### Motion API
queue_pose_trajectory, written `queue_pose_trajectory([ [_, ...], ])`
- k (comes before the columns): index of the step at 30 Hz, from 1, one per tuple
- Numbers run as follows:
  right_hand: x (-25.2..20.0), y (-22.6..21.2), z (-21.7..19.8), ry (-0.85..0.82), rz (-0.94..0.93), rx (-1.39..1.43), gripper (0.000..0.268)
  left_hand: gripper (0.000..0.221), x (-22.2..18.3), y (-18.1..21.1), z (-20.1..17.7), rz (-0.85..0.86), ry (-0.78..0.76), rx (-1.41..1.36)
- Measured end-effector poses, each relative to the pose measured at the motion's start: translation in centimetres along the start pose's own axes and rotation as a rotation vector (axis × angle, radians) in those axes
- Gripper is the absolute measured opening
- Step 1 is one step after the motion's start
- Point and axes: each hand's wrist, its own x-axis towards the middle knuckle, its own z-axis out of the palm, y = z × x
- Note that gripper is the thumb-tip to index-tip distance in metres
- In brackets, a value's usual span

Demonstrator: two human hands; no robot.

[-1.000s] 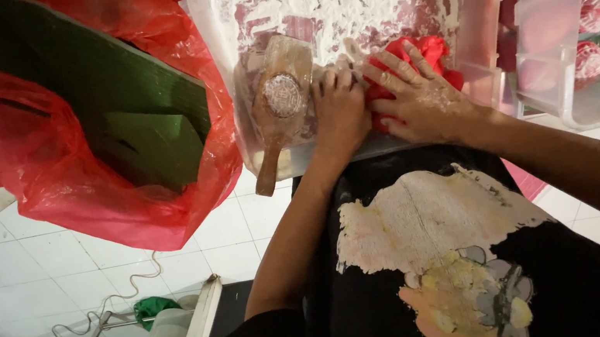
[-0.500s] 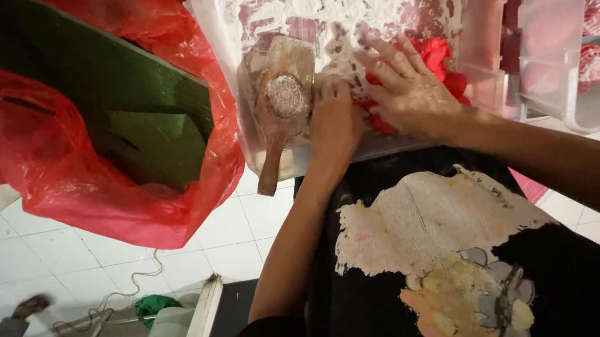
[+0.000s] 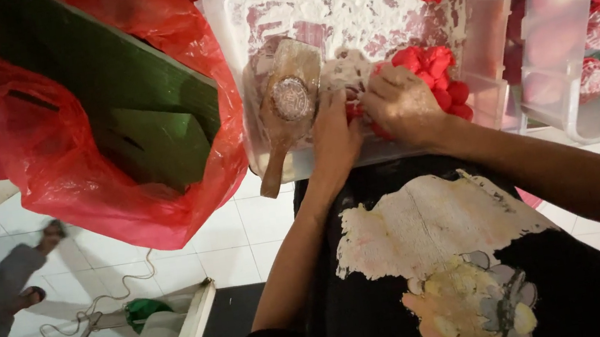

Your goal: The person is molding red dough balls, coating them in flour, and placing them onto banana leaves in a plastic container.

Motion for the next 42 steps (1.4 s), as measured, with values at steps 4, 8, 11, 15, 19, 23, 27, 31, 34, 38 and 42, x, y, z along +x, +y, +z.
queue_pose_trajectory([
  [4,1.9,-0.8,-2.0,-0.026,0.014,0.111,0.032,0.034,0.1,-0.8,0.6,-0.002,0.027,-0.027],
  [8,2.8,-1.2,-4.6,-0.162,0.394,0.682,0.011,0.026,-0.3,-0.3,0.2,0.008,0.113,-0.131],
  [11,3.6,-0.8,-5.7,-0.173,0.565,0.803,0.023,0.024,-0.4,0.8,-0.4,-0.002,0.158,-0.221],
  [15,3.8,-0.5,-6.1,-0.257,0.657,0.897,0.031,0.023,-0.4,2.0,-1.0,-0.037,0.245,-0.360],
  [19,6.0,-0.7,-8.5,-0.271,0.862,1.081,0.023,0.030,-0.2,1.9,-0.6,0.020,0.271,-0.387],
  [23,7.4,-0.5,-9.3,-0.223,0.996,1.134,0.020,0.032,0.5,0.8,0.2,0.070,0.308,-0.508],
  [27,8.3,-0.8,-9.6,-0.211,1.288,1.448,0.031,0.038,1.6,0.6,0.2,0.080,0.366,-0.672],
  [31,8.6,0.5,-9.8,-0.137,1.199,1.445,0.036,0.046,1.5,1.3,-1.7,0.073,0.254,-0.533],
  [34,9.7,0.5,-11.5,-0.127,1.199,1.395,0.028,0.059,1.9,0.8,-1.4,-0.027,0.177,-0.775],
  [38,8.0,1.3,-10.0,-0.140,1.106,1.369,0.037,0.065,3.2,-1.1,-0.9,0.050,0.145,-0.800],
  [42,10.5,0.8,-11.0,-0.063,1.079,1.275,0.037,0.057,5.8,-2.3,0.9,0.182,0.189,-0.609],
])
